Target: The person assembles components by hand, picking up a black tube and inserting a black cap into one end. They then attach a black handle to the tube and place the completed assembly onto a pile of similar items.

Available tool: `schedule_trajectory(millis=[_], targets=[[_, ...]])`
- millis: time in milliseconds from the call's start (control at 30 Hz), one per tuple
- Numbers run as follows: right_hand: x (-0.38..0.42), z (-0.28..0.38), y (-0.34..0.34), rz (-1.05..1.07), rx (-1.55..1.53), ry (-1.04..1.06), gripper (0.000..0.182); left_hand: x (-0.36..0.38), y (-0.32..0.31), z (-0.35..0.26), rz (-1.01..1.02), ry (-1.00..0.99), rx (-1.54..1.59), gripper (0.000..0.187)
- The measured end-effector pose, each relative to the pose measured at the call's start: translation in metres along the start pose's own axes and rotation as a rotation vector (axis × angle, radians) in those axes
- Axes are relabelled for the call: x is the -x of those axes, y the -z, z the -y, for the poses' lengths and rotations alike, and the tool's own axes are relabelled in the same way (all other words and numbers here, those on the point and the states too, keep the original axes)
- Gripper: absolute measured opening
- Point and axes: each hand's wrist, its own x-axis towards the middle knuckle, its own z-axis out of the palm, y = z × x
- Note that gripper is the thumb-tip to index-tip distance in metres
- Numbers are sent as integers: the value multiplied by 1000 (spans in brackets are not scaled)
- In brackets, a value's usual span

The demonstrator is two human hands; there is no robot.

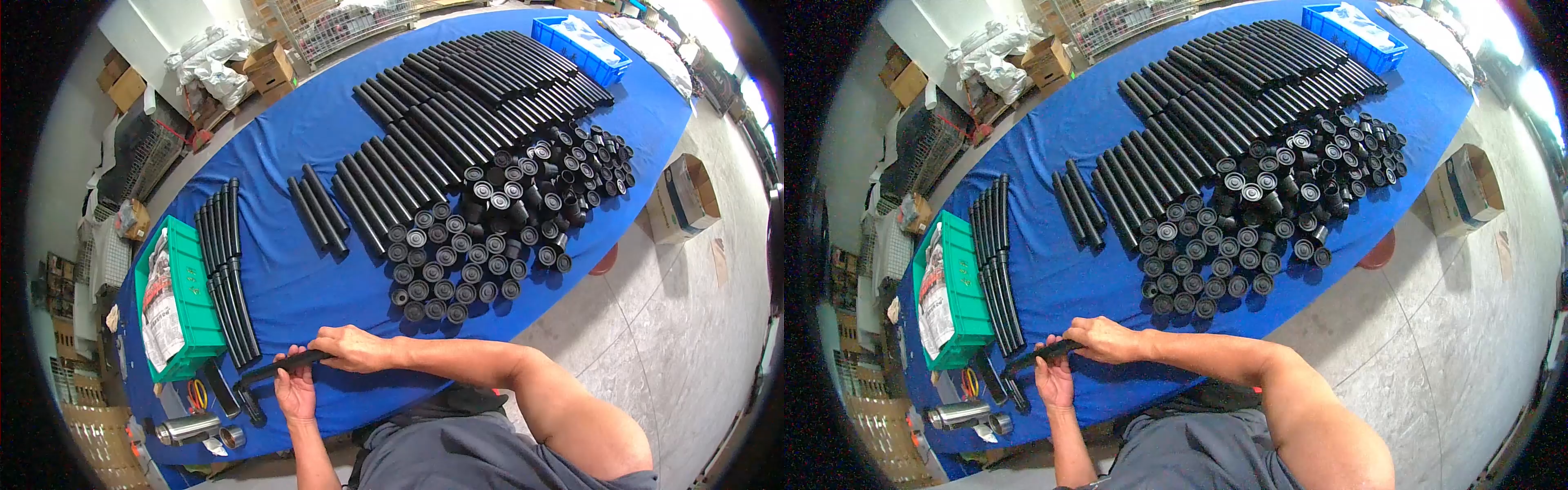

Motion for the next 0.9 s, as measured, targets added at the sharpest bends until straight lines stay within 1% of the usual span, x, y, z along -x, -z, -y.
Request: schedule_trajectory(millis=[67, 167, 267, 367, 467, 533, 600, 667, 733, 767, 867, 900], targets=[[0, -2, 0, -2, 36, 58, 35, -1, 9, 0, 33, -3, 15, 35], [-3, 2, 5, 6, -109, -42, 34, -2, 14, 0, 70, -6, 31, 34], [-14, 22, 28, 260, -364, -462, 34, -3, 8, -1, 82, 10, 28, 32], [-3, 1, 3, 5, -34, -81, 36, -4, 4, -1, 75, 48, 51, 32], [-3, -1, -1, -53, -65, -10, 35, -3, 18, -3, 87, 46, 89, 32], [-9, 9, 15, 82, -279, -316, 34, -2, 25, -3, 104, 41, 136, 32], [-14, 13, 23, 196, -367, -518, 35, -2, 14, -1, 120, 17, 67, 34], [-7, -5, 7, 29, -123, -147, 34, -3, 4, -2, 117, 43, 86, 36], [-7, -2, 6, 12, -85, -114, 34, -3, 11, -1, 82, 34, 56, 36], [-6, -2, 5, 5, -88, -105, 34, -3, 12, 0, 96, 22, 51, 36], [-7, -3, 7, -7, -105, -96, 34, -1, 6, 1, 77, 26, 35, 34], [-8, -2, 9, 22, -123, -163, 34, 0, 4, 0, 79, 32, 36, 34]])
